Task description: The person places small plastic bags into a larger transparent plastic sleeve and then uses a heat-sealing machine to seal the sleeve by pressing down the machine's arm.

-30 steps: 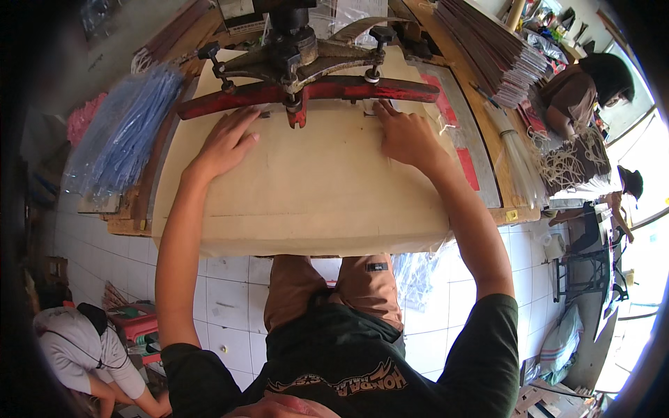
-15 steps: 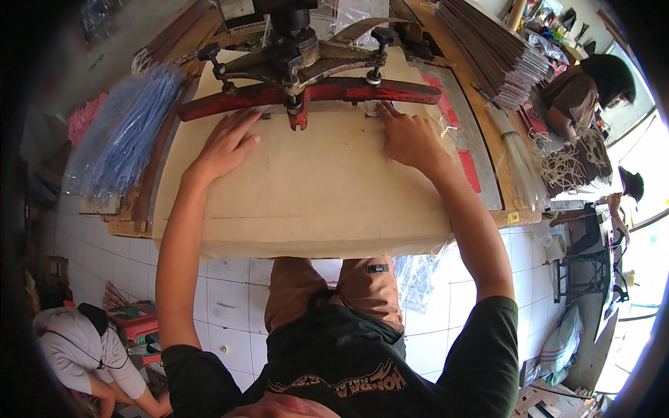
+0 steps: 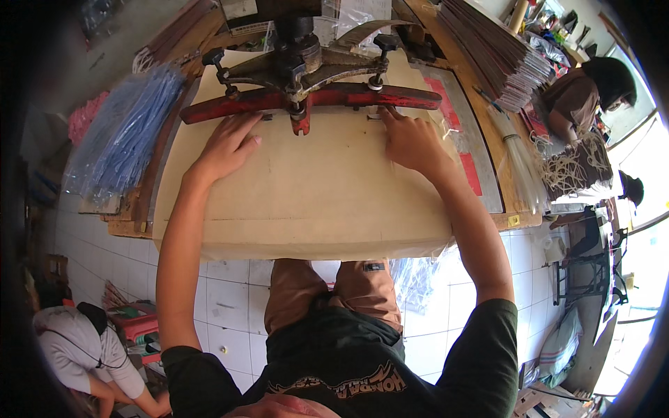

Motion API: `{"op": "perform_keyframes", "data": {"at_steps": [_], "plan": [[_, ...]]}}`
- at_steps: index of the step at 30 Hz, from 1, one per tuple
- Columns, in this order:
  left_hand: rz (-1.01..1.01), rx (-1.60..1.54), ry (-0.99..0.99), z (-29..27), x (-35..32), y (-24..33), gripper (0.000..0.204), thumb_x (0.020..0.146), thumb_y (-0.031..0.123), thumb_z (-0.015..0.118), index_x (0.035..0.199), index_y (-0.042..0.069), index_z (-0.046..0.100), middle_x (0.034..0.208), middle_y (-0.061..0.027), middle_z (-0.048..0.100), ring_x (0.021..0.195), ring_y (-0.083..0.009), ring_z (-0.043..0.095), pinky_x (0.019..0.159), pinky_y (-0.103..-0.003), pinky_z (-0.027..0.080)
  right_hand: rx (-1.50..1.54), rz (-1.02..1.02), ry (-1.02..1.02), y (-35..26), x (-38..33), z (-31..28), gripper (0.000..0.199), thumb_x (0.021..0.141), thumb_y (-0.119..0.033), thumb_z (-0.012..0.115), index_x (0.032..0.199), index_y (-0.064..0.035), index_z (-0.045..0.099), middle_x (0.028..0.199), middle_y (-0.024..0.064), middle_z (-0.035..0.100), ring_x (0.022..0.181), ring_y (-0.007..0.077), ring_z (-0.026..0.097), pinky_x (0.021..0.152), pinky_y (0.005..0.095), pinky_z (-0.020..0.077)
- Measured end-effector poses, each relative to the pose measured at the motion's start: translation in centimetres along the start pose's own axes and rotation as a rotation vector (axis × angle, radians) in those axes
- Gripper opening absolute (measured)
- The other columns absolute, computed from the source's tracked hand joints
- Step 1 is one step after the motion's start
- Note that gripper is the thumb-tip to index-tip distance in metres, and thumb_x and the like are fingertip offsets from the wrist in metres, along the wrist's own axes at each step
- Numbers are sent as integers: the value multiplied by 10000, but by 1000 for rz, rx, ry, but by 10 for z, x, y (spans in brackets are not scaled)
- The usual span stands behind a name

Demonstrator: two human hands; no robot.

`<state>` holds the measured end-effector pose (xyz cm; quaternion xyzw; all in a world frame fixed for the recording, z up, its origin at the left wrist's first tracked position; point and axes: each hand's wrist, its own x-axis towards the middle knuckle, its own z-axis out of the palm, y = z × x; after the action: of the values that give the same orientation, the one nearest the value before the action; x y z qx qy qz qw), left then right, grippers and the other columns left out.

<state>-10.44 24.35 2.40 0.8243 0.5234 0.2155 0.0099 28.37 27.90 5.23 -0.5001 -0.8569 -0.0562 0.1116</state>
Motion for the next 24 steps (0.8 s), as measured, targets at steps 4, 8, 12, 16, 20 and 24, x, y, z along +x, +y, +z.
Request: {"op": "perform_keyframes", "data": {"at_steps": [4,8,12,16,20,24], "plan": [[12,13,13,2,0,-1,523,962,295,580,1423,61,508,1451,-179,510,1358,-369,434,1160,-452,314,-13,-15,34,0,-1,0,636,730,-63,533,1366,-61,544,936,223,714,741,450,673,690,559,534],[6,15,18,3,0,-1,521,961,294,580,1421,60,510,1445,-181,516,1357,-375,433,1159,-451,314,-2,-20,12,2,0,1,649,726,-65,540,1375,-63,536,993,220,712,755,449,675,693,558,537],[26,30,21,3,-1,-4,520,961,301,578,1420,66,509,1443,-172,521,1351,-369,444,1159,-458,315,-2,-23,16,1,0,1,656,718,-66,548,1375,-66,534,1028,219,709,768,449,679,698,558,539],[13,37,-1,0,1,-3,525,966,312,574,1428,72,502,1455,-168,513,1364,-371,434,1170,-447,307,-27,-23,23,4,0,4,641,724,-77,548,1365,-67,541,1030,218,708,776,449,683,706,559,547],[0,59,-11,8,0,-6,530,976,321,569,1441,76,496,1494,-160,481,1403,-366,400,1183,-427,294,-53,3,-24,10,1,11,626,743,-101,544,1369,-97,547,994,211,717,787,452,686,727,562,556],[49,68,37,9,0,-13,531,975,330,559,1437,75,498,1516,-132,463,1413,-292,409,1173,-437,304,-46,10,-4,1,1,8,622,773,-122,542,1393,-161,535,981,215,719,860,453,682,786,566,545]]}}
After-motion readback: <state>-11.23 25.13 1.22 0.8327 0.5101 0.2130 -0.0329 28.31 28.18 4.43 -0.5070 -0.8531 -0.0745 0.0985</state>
